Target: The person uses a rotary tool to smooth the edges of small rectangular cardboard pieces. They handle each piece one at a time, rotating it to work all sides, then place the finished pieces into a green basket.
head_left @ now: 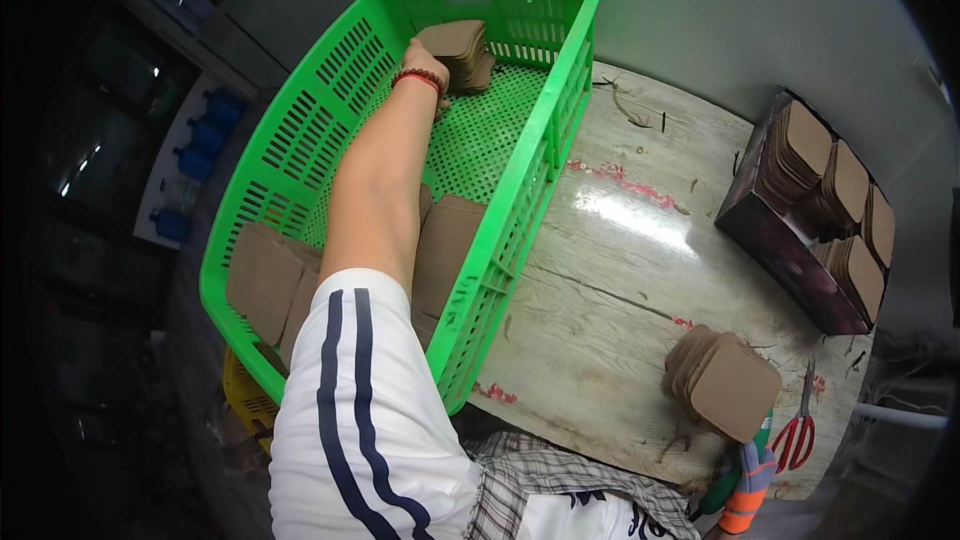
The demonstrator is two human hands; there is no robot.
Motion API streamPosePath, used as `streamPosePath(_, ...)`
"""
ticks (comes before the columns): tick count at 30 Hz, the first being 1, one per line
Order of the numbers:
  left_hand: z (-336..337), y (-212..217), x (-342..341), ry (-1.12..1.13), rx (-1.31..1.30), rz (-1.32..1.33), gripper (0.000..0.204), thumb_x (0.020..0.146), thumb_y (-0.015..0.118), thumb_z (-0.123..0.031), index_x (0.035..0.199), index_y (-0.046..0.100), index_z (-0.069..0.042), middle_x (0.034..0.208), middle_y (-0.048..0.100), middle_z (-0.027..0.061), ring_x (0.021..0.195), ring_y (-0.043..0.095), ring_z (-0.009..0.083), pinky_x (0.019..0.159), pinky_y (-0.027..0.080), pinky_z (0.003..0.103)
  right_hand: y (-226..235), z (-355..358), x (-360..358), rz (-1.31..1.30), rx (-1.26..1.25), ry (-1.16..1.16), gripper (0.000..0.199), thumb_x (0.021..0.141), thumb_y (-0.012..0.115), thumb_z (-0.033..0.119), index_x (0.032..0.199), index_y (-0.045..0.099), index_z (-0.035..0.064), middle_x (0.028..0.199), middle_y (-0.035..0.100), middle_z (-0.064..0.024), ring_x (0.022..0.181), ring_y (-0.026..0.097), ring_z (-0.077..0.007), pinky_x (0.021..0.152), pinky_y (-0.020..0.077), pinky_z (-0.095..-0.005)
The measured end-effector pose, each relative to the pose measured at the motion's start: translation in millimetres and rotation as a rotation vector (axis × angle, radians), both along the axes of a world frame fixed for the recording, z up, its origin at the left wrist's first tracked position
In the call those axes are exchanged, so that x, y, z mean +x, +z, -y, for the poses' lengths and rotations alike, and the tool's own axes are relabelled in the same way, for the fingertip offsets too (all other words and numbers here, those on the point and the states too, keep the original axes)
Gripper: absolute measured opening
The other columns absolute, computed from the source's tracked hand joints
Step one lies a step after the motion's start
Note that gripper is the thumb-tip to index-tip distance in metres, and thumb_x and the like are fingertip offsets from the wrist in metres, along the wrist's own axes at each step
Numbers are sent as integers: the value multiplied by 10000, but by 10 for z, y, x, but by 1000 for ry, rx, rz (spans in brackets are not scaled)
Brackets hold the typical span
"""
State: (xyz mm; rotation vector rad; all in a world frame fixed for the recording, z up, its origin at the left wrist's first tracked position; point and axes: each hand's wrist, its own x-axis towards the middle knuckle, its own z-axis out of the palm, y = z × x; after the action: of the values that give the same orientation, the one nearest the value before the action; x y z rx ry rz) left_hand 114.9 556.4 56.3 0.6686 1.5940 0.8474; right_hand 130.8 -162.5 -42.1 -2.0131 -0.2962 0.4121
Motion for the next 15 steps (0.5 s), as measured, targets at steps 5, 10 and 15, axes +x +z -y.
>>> streamPosePath(5, 78, -5, -58, 179, 3, 174, 732, 701, 790, -427, 1299, 473, -147, 1425, 378, 83, 1276, 389, 315, 1029, 368, 505, 81, 64, 33, -31, -84, 162, 232, 899, 519, 109, 1099, 594, 17, 912, 560, -98, 715, 534, -167, 610, 417, -296)
streamPosePath(10, -126, -80, -180, 162, -44, 362, 765, 680, 822, -374, 1311, 450, -155, 1402, 393, 84, 1289, 366, 299, 1024, 376, 492, 34, 87, 54, -235, 1, 50, 280, 930, 514, 159, 1134, 587, -18, 887, 549, -73, 659, 518, -132, 563, 406, -248)
streamPosePath(15, 21, -9, -177, 112, -21, 407, 641, 741, 770, -325, 1286, 465, -179, 1374, 436, 71, 1271, 379, 291, 1023, 323, 501, 36, 128, 46, -200, -52, 115, 288, 935, 503, 158, 1148, 582, -18, 927, 563, -81, 710, 547, -136, 592, 430, -265)
